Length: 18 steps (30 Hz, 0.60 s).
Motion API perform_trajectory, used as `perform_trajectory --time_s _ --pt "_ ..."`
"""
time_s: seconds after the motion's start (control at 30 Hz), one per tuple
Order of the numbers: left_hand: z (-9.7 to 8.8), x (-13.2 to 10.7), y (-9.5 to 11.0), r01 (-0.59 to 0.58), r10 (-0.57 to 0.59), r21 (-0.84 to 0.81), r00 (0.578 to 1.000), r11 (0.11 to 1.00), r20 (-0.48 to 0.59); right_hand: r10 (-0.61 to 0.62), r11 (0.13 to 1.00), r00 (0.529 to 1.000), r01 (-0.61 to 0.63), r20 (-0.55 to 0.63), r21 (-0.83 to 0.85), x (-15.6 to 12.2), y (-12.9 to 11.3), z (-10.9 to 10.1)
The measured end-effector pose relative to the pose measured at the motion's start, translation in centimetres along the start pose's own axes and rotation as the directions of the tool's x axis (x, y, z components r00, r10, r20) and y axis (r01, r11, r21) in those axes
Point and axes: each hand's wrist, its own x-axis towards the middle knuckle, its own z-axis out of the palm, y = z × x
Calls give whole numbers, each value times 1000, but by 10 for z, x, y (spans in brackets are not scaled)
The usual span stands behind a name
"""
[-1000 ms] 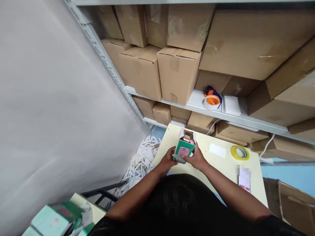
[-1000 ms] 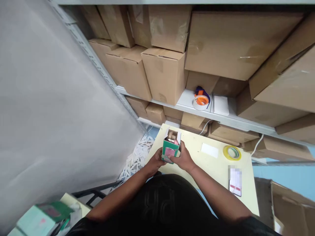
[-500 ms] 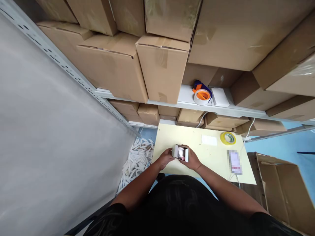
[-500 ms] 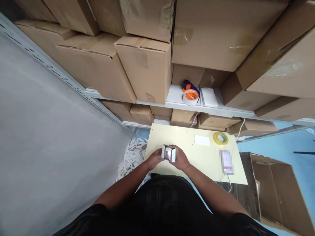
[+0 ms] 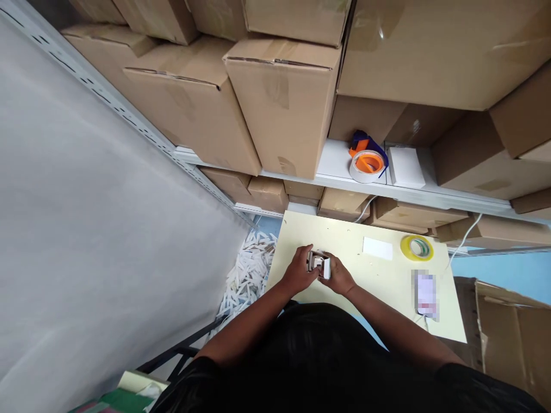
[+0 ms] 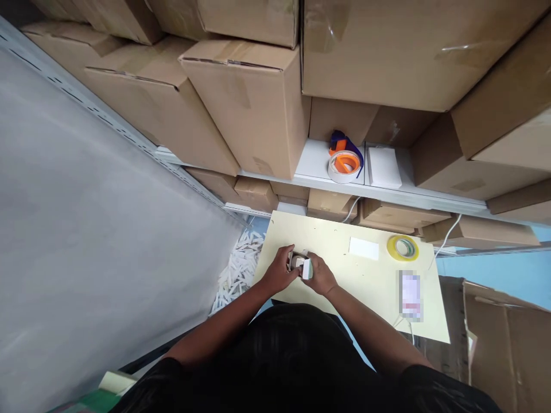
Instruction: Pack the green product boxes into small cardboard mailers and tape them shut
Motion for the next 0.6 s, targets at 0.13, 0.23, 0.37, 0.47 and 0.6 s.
perform_trajectory --time_s 0.13,0.23,0.37,0.47,0.6 --pt "-2 4 6 26 -26 13 999 1000 -34 44 999 995 -47 -85 -26 -9 -30 -12" --pt "-5 2 2 55 -54 -59 998 997 10 63 998 985 -63 -164 1 -14 -51 -18" --pt "-12 -6 -4 -5 3 -50 999 999 -38 160 984 960 -135 -230 120 -25 -58 -24" --pt "-19 -8 0 -202 221 192 971 961 -88 195 974 961 -166 -195 155 -35 -57 -29" --pt "-23 -2 20 -294 266 432 956 853 124 16 999 994 -12 -112 38 -40 -59 -31"
